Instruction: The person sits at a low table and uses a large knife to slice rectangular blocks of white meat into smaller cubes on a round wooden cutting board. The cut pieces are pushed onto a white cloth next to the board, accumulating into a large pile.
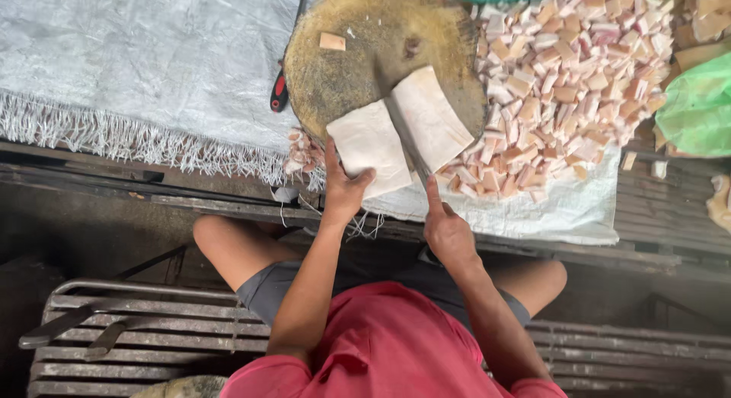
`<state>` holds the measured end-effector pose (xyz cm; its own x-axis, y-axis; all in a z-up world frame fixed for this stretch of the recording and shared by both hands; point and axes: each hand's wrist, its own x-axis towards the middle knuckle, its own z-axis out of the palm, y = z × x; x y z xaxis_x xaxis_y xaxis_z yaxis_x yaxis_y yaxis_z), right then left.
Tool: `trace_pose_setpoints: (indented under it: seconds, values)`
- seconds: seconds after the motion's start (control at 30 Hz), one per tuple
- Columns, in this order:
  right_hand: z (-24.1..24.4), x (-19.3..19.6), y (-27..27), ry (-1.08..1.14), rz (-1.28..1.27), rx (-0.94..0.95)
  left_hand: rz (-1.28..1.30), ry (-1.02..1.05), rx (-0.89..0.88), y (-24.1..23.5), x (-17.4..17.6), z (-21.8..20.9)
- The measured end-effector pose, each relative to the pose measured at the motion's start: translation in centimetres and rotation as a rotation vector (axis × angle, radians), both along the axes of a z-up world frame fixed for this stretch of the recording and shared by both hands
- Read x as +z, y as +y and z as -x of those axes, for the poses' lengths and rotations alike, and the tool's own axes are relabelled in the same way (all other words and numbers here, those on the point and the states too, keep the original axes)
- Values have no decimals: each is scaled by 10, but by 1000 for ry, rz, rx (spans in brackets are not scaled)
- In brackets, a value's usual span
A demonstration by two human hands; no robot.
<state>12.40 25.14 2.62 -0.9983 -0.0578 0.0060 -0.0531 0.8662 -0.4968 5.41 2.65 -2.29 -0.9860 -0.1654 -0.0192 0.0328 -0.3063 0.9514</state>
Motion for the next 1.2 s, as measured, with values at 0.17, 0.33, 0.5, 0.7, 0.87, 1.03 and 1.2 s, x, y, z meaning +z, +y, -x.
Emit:
trace_pose_setpoints:
  seconds: [0.17,0.33,0.5,0.7,0.87,1.03,1.2]
  values:
    - [-1,-6,3,30,90,61,-53,-118,0,-34,26,21]
    - [-11,-13,11,-136,306,-158,185,34,51,-78,49,78]
    - [-24,-30,11,-104,822,-227,1183,41,49,-63,58,124]
    - [-18,-38,24,-209,1081,-431,1333,51,-276,54,55,152]
    - [-12,-36,28,-323,1332,-457,1373,-213,-411,89,44,185]
    - [-13,-37,29,-348,1371,-464,1345,-240,-561,62,35,200]
    - [-9,-29,37,-172,1065,-380,902,-177,-350,29,32,152]
